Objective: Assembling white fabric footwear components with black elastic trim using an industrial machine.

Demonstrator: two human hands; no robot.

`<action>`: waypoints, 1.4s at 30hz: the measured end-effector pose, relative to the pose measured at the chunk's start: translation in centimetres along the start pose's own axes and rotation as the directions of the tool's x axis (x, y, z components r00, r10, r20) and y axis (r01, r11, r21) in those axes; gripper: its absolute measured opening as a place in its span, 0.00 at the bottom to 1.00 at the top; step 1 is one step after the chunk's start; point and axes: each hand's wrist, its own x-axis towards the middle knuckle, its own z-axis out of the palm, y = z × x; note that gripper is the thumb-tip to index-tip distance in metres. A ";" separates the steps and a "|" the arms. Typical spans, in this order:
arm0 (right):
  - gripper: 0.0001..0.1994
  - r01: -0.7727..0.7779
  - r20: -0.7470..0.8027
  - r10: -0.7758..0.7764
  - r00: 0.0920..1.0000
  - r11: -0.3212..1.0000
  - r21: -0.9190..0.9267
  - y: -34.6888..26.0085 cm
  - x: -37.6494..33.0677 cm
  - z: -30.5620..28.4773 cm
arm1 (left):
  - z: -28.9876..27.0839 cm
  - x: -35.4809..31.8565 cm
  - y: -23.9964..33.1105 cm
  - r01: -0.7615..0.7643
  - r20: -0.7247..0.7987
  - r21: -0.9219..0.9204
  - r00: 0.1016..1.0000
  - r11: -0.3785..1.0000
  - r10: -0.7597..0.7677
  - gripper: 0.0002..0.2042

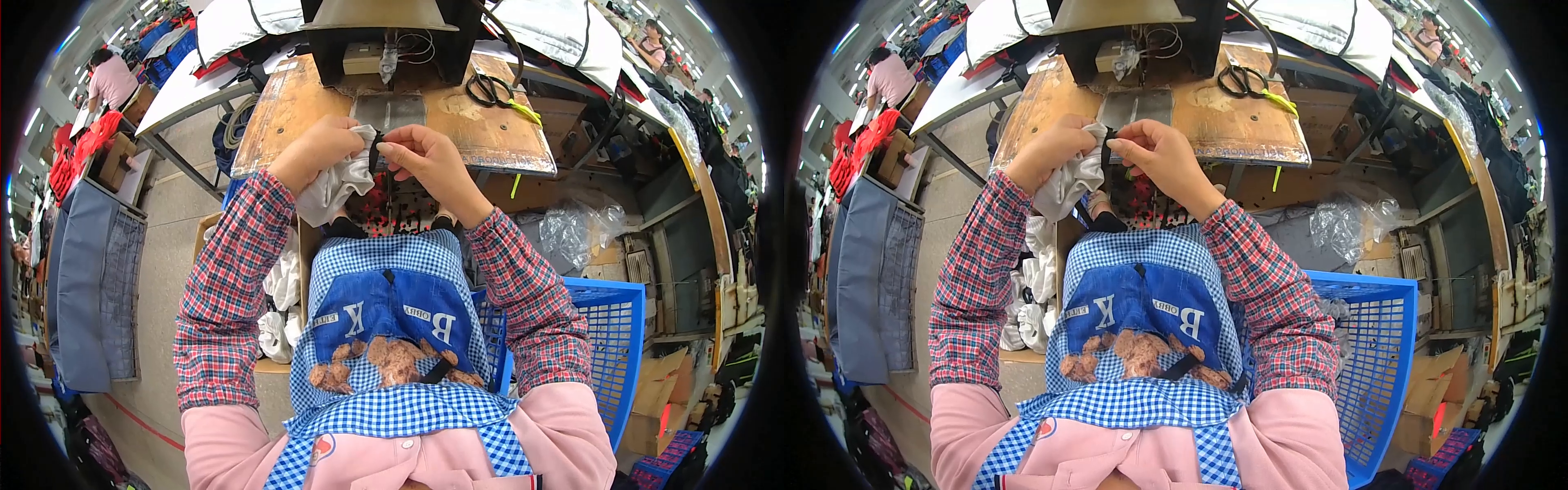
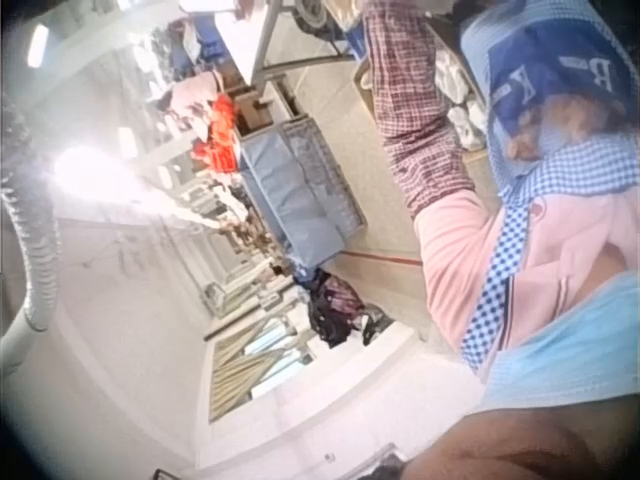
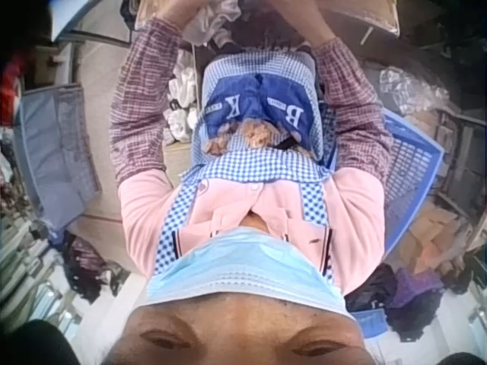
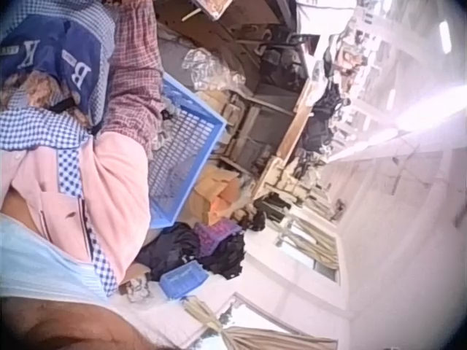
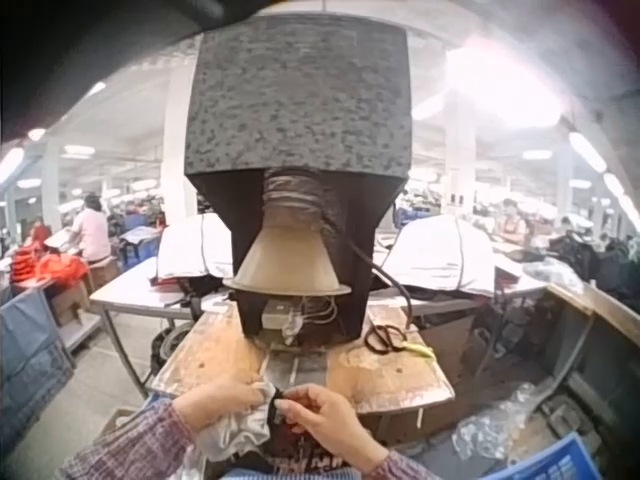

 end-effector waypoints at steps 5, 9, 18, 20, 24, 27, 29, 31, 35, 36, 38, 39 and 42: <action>0.11 0.011 0.021 -0.010 1.000 0.999 -0.039 0.3 0.7 -0.2 | -0.3 0.4 0.7 -0.029 -0.021 0.070 0.999 0.997 0.031 0.11; 0.10 0.004 -0.020 -0.002 1.000 0.998 0.064 0.4 1.9 -0.6 | -0.8 1.4 1.0 0.024 -0.105 0.067 0.994 0.997 -0.017 0.11; 0.09 0.015 -0.115 0.007 0.993 0.982 0.186 0.3 5.1 -1.3 | -2.4 5.4 1.6 0.001 -0.204 0.140 0.979 0.990 0.028 0.07; 0.09 0.026 -0.124 -0.001 0.992 0.979 0.201 0.3 5.7 -1.4 | -2.4 5.9 1.7 -0.057 -0.193 0.078 0.979 0.995 0.071 0.06; 0.08 0.010 -0.137 0.021 0.990 0.976 0.217 0.0 6.4 -1.7 | -2.8 6.6 2.1 -0.111 -0.166 0.041 0.979 0.993 0.116 0.05; 0.08 0.004 -0.132 0.023 0.991 0.979 0.204 -0.3 6.7 -1.9 | -3.1 6.7 2.6 -0.100 -0.165 0.026 0.981 0.995 0.103 0.06; 0.08 0.013 -0.140 0.016 0.990 0.980 0.201 -0.4 6.9 -1.9 | -3.2 6.7 2.8 -0.070 -0.160 0.033 0.984 0.997 0.074 0.04; 0.08 0.024 -0.150 0.007 0.989 0.979 0.202 -0.4 7.0 -1.9 | -3.1 6.6 3.0 -0.039 -0.155 0.040 0.987 0.998 0.045 0.03; 0.08 0.040 -0.156 -0.005 0.988 0.975 0.220 -0.5 7.2 -2.1 | -3.1 6.3 2.9 -0.064 -0.250 0.047 0.965 0.997 0.074 0.03; 0.08 0.048 -0.173 -0.007 0.985 0.972 0.231 -0.7 7.1 -2.2 | -3.2 6.2 2.9 -0.097 -0.274 0.105 0.954 0.990 0.122 0.03; 0.08 0.058 -0.189 -0.012 0.982 0.969 0.239 -1.1 6.7 -2.5 | -3.8 5.7 2.9 -0.066 -0.205 0.037 0.976 0.997 0.072 0.05; 0.09 0.017 -0.150 0.015 0.989 0.977 0.213 -1.3 6.3 -2.6 | -4.1 5.3 3.0 -0.018 -0.150 -0.011 0.989 1.000 0.016 0.08; 0.11 -0.060 -0.068 0.073 0.995 0.983 0.173 -1.7 4.4 -1.9 | -3.8 3.0 2.0 -0.087 -0.030 -0.102 0.996 0.991 0.084 0.09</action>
